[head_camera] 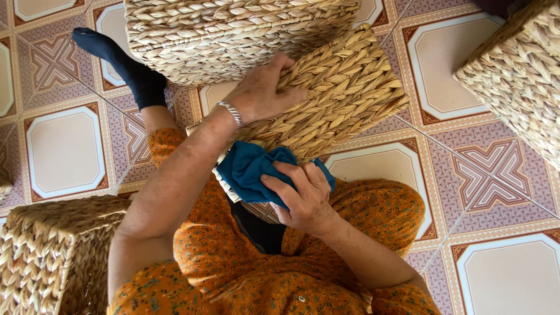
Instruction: The person sits on the floor and wipes the exterior and interior surfaces of several woven baskets using a blue cloth. They handle each basket one at a time, turning them over to clean all sides.
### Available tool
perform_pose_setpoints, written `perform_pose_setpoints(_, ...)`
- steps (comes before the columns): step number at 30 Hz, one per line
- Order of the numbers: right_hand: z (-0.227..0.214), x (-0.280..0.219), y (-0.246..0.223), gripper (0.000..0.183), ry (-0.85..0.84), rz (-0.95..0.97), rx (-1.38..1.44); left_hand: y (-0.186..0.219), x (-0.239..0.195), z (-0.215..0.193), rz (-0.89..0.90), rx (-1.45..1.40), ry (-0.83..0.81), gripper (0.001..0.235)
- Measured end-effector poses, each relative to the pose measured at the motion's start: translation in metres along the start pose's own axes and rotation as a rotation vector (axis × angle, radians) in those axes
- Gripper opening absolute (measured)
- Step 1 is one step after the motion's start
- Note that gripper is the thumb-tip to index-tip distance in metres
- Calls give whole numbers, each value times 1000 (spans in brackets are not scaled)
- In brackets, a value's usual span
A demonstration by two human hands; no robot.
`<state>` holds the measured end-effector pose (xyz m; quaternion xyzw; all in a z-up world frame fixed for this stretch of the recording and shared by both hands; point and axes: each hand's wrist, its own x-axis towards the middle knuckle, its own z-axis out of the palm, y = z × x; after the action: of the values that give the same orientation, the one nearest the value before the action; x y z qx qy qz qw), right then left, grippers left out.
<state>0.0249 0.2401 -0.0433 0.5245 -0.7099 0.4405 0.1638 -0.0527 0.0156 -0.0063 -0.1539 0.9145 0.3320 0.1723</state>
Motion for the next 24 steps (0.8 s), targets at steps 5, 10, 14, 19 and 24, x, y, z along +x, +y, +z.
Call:
perform_pose_setpoints(5,-1,-1,-1,47,-14,14,2,8,11,8,189,109,178,73)
perform_pose_setpoints(10,-7,10,-3,47,-21,2,-19,5,4,12,106,144,203,79)
perform_pose_setpoints(14,-8,6,-1,47,-50,-3,-35,-23,-26,10,150,159,324,89)
perform_pose_setpoints(19,-2,-4,10,37,-82,-50,-102,-78,-80,-11,5,13,296,85)
perform_pose_setpoints(24,-31,18,83,21,6,30,-543,-100,-92,19,-13,47,414,60)
